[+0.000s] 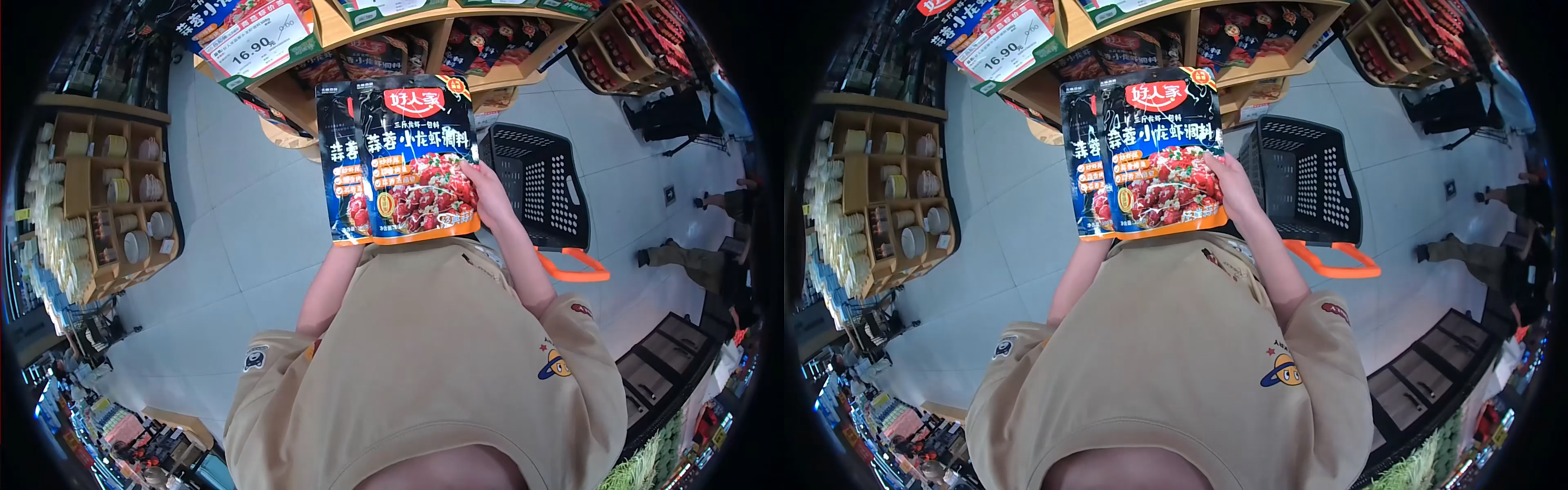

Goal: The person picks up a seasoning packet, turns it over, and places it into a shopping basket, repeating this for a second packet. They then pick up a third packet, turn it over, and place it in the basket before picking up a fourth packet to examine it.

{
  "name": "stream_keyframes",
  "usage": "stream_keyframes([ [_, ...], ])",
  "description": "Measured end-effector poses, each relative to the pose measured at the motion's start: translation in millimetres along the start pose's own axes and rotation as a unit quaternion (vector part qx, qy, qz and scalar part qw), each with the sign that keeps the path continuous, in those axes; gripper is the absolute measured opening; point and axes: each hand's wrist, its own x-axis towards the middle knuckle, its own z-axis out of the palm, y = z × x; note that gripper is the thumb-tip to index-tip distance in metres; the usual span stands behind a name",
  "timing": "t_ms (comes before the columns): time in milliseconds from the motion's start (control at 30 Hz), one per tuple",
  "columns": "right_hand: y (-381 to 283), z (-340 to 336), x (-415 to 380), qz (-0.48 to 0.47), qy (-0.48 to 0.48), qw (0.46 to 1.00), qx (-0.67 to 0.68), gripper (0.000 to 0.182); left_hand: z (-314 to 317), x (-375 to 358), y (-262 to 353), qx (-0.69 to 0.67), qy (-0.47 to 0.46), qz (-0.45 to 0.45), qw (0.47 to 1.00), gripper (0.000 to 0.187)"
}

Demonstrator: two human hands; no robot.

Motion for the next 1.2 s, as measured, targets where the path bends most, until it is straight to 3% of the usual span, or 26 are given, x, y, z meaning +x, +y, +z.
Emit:
stream_keyframes([
  [300,-40,-23,-16,0.049,-0.064,0.996,0.021,0.028,22,22,-37,-0.002,-0.021,-0.061,0.998,0.05],
  [433,-54,-43,-28,0.084,-0.011,0.995,0.042,0.044,28,30,-70,-0.01,-0.021,-0.096,0.995,0.05],
  [500,-61,-52,-34,0.083,-0.026,0.995,0.043,0.063,30,32,-81,-0.013,-0.018,-0.113,0.993,0.051],
  [567,-64,-70,-30,0.023,-0.015,0.999,-0.021,0.074,30,32,-88,-0.016,-0.011,-0.132,0.991,0.051],
  [633,-77,-83,-22,-0.005,0.063,0.99,-0.129,0.076,29,33,-88,-0.017,-0.007,-0.151,0.988,0.052],
  [733,-107,-95,-7,-0.185,0.155,0.885,-0.398,0.072,26,38,-86,-0.014,-0.002,-0.178,0.984,0.052],
  [833,-151,-92,9,-0.236,0.146,0.786,-0.552,0.081,25,51,-77,-0.01,-0.004,-0.216,0.976,0.053],
  [900,-170,-90,27,-0.208,0.099,0.767,-0.599,0.084,26,64,-70,-0.006,-0.008,-0.244,0.97,0.053],
  [967,-184,-93,49,-0.17,0.08,0.784,-0.591,0.08,26,79,-65,-0.004,-0.014,-0.276,0.961,0.053],
  [1033,-198,-87,65,0.039,-0.082,0.816,-0.57,0.08,26,95,-61,-0.002,-0.02,-0.313,0.95,0.054],
  [1100,-200,-81,70,0.096,-0.081,0.84,-0.527,0.069,25,110,-56,-0.001,-0.023,-0.348,0.937,0.054],
  [1167,-189,-93,88,0.281,-0.164,0.889,-0.321,0.053,24,120,-53,-0.005,-0.023,-0.385,0.923,0.055],
  [1200,-181,-97,91,0.311,-0.124,0.894,-0.297,0.042,23,124,-50,-0.008,-0.022,-0.403,0.915,0.055],
])
